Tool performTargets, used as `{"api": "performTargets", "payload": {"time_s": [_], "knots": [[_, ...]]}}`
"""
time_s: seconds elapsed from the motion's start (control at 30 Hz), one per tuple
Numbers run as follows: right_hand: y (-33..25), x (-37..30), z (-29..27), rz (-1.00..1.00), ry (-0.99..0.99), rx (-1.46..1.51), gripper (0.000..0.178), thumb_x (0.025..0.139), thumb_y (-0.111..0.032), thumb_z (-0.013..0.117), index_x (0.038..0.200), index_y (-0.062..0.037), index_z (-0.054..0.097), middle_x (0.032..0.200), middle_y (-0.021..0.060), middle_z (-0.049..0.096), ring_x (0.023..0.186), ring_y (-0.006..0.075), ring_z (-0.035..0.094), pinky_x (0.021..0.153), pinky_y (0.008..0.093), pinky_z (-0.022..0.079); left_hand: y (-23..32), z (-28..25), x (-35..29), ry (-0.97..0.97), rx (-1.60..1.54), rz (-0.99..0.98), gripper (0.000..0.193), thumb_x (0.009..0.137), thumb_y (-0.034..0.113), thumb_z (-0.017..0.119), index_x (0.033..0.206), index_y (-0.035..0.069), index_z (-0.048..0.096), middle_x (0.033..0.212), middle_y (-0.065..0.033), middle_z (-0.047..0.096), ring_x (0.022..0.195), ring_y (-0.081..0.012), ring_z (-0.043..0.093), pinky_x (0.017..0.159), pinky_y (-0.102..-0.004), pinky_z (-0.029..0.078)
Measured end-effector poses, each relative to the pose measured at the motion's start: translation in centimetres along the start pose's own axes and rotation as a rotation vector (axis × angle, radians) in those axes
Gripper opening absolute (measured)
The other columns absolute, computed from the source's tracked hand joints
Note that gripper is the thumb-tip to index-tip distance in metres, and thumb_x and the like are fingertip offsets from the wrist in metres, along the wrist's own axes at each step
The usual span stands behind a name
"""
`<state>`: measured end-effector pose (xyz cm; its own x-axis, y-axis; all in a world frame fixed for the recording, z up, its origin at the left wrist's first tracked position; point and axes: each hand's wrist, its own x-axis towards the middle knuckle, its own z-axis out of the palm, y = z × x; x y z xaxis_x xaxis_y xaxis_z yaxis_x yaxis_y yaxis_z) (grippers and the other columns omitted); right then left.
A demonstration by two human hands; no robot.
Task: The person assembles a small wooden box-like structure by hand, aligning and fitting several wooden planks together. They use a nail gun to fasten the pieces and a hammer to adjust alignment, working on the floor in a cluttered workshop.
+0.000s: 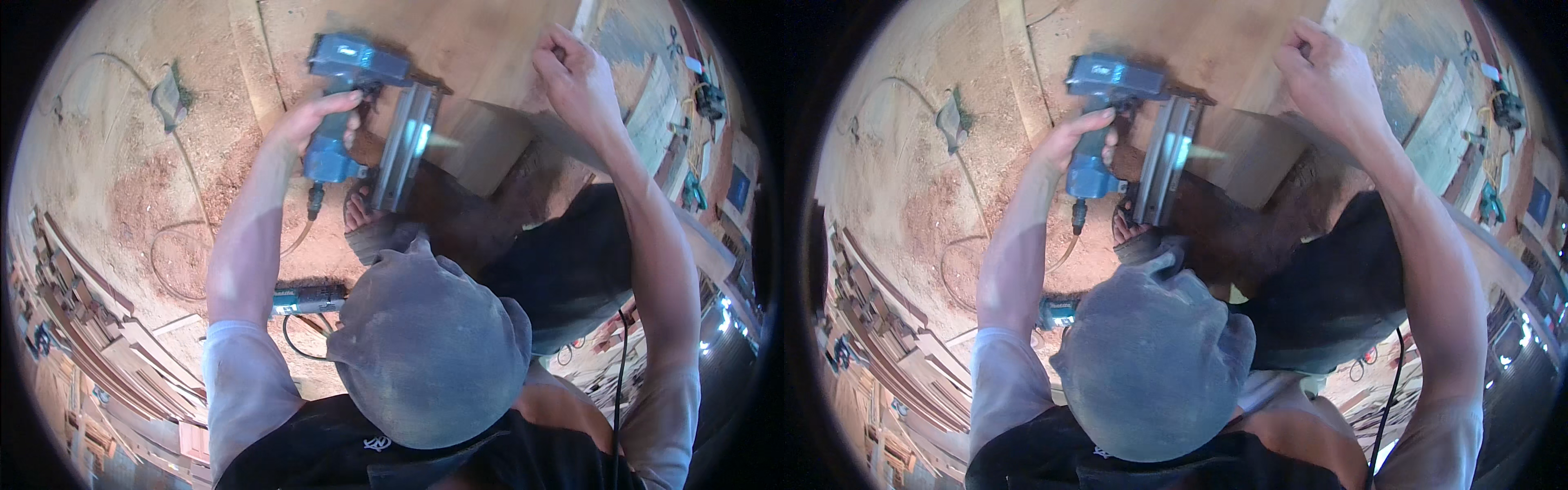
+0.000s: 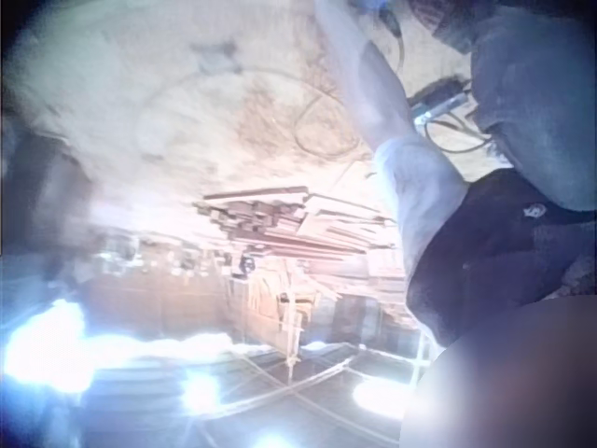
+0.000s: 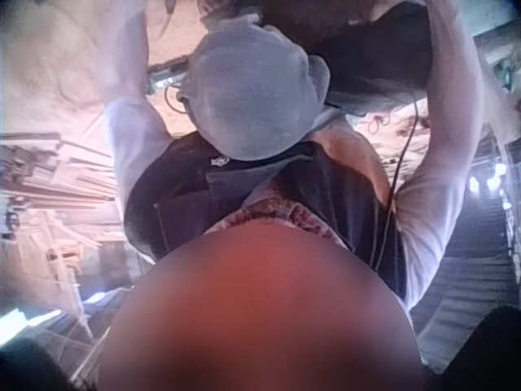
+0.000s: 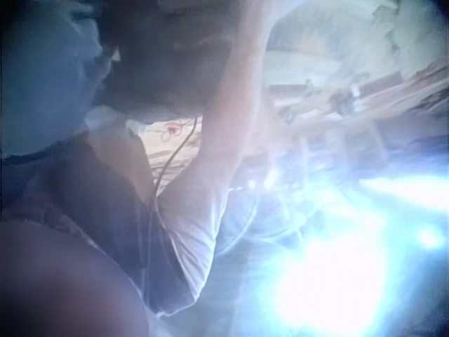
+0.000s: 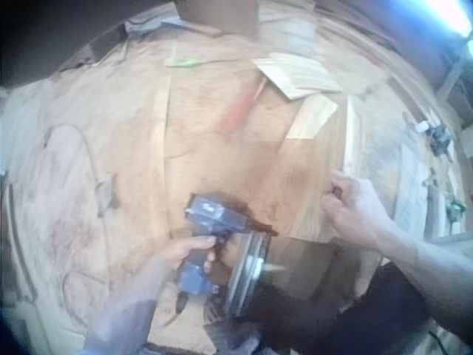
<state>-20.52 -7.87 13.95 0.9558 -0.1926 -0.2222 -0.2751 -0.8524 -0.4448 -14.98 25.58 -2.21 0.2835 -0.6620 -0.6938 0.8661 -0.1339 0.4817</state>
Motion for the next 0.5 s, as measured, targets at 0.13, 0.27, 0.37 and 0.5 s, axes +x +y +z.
{"api": "performTargets", "payload": {"time_s": [0.13,0.27,0.37,0.5], "knots": [[-0.9,-0.9,0.0,0.101,0.057,0.027,0.019,0.09,-0.019,0.059,0.09,-0.0003,0.063,0.076,0.0236,0.064,0.075,0.0393,0.068,0.067,0.0465,0.051,-0.9,0.1,-1.0,0.129,0.171,0.073,0.041,0.092,0.033,0.079,0.117,0.004,0.065,0.079,-0.0052,0.068,0.072,-0.0173,0.069,0.067,-0.0325,0.058],[-0.7,-0.8,0.4,-0.009,0.096,0.031,0.021,0.091,-0.02,0.06,0.092,0.0003,0.063,0.074,0.0222,0.064,0.073,0.0361,0.069,0.066,0.0453,0.051,0.6,2.0,-2.4,0.494,0.998,0.091,0.058,0.093,0.046,0.075,0.127,0.0,0.066,0.091,-0.0142,0.076,0.09,-0.0267,0.074,0.081,-0.0417,0.059],[-0.1,-0.8,0.5,-0.083,0.098,0.084,0.023,0.092,-0.022,0.06,0.094,0.0006,0.063,0.074,0.0216,0.065,0.073,0.0359,0.069,0.066,0.0454,0.052,2.0,4.5,-3.5,0.857,1.469,-0.034,0.052,0.089,0.046,0.078,0.13,0.015,0.072,0.112,-0.0127,0.078,0.102,-0.0255,0.075,0.087,-0.0408,0.057],[0.1,-0.8,0.5,-0.008,0.028,0.129,0.024,0.093,-0.024,0.06,0.094,0.0002,0.063,0.077,0.0225,0.067,0.076,0.0398,0.069,0.068,0.047,0.053,0.1,10.0,0.0,0.56,1.354,0.771,0.038,0.093,0.036,0.075,0.125,0.014,0.074,0.109,-0.015,0.077,0.099,-0.0335,0.074,0.086,-0.0419,0.057]]}}
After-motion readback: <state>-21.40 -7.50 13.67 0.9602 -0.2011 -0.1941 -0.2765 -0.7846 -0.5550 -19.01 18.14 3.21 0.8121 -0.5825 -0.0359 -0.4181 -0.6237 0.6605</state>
